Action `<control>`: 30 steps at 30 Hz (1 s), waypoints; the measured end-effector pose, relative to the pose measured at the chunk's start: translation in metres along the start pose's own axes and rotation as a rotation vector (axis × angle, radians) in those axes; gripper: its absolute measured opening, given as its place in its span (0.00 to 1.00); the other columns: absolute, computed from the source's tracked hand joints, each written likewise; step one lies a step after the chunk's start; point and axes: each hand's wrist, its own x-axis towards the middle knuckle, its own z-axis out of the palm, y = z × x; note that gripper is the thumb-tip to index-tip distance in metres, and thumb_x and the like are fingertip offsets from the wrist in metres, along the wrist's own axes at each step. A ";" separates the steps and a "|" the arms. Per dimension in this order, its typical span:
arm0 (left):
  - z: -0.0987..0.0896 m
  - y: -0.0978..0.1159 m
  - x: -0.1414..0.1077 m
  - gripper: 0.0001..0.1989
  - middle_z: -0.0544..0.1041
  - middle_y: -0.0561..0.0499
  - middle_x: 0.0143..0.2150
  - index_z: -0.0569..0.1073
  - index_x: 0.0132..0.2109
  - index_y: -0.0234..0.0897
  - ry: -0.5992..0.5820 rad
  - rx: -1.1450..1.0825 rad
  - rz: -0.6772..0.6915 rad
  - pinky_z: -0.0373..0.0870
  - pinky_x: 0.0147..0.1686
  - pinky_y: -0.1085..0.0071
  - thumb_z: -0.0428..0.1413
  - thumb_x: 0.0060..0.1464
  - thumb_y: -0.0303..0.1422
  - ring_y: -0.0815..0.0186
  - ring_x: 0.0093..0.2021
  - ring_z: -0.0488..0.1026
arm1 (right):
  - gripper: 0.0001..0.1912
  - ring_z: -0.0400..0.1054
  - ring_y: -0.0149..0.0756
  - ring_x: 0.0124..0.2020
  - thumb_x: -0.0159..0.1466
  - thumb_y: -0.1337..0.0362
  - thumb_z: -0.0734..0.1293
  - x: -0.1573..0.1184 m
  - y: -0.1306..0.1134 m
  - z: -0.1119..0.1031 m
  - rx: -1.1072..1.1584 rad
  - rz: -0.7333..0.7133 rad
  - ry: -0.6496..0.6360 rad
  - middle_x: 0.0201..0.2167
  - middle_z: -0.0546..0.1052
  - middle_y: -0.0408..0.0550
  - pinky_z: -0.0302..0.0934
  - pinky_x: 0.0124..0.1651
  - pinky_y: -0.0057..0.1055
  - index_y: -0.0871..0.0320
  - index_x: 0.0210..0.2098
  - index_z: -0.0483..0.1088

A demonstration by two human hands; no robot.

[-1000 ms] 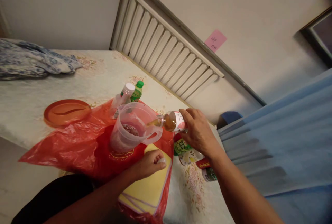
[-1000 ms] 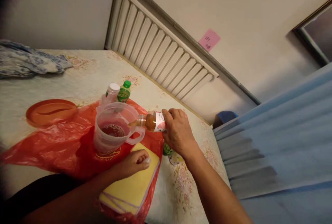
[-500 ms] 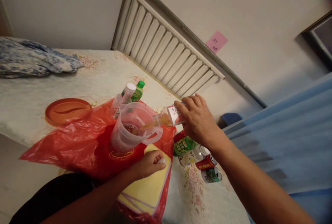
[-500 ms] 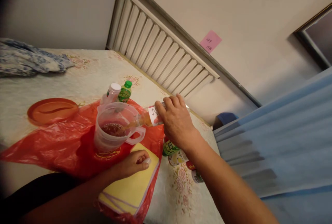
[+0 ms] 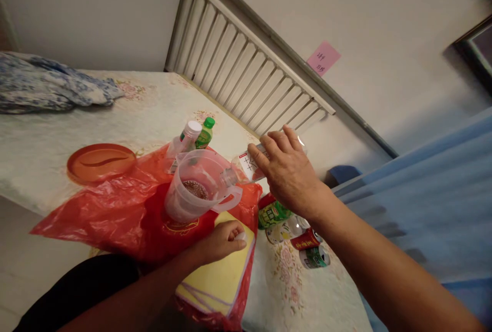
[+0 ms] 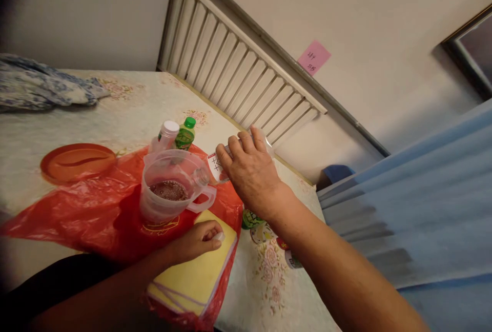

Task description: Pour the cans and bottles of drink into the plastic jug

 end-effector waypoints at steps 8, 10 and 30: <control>0.000 0.006 -0.002 0.08 0.61 0.57 0.27 0.66 0.33 0.38 -0.006 -0.014 -0.007 0.53 0.27 0.73 0.56 0.49 0.36 0.70 0.28 0.58 | 0.18 0.59 0.50 0.51 0.65 0.69 0.64 -0.006 -0.002 0.011 -0.023 0.038 -0.042 0.46 0.71 0.55 0.46 0.65 0.56 0.57 0.55 0.66; -0.001 0.007 -0.003 0.08 0.61 0.57 0.28 0.67 0.34 0.37 -0.002 -0.017 -0.001 0.54 0.28 0.72 0.56 0.50 0.36 0.70 0.28 0.58 | 0.22 0.61 0.50 0.50 0.62 0.71 0.65 -0.011 -0.001 0.014 0.056 0.085 -0.069 0.47 0.72 0.55 0.51 0.62 0.54 0.58 0.55 0.66; 0.000 -0.005 0.008 0.16 0.70 0.54 0.35 0.70 0.45 0.36 0.064 -0.164 0.057 0.63 0.38 0.70 0.58 0.49 0.36 0.66 0.37 0.68 | 0.30 0.71 0.46 0.46 0.49 0.69 0.72 -0.192 -0.088 0.115 1.075 0.966 -0.114 0.46 0.77 0.48 0.65 0.50 0.40 0.55 0.52 0.71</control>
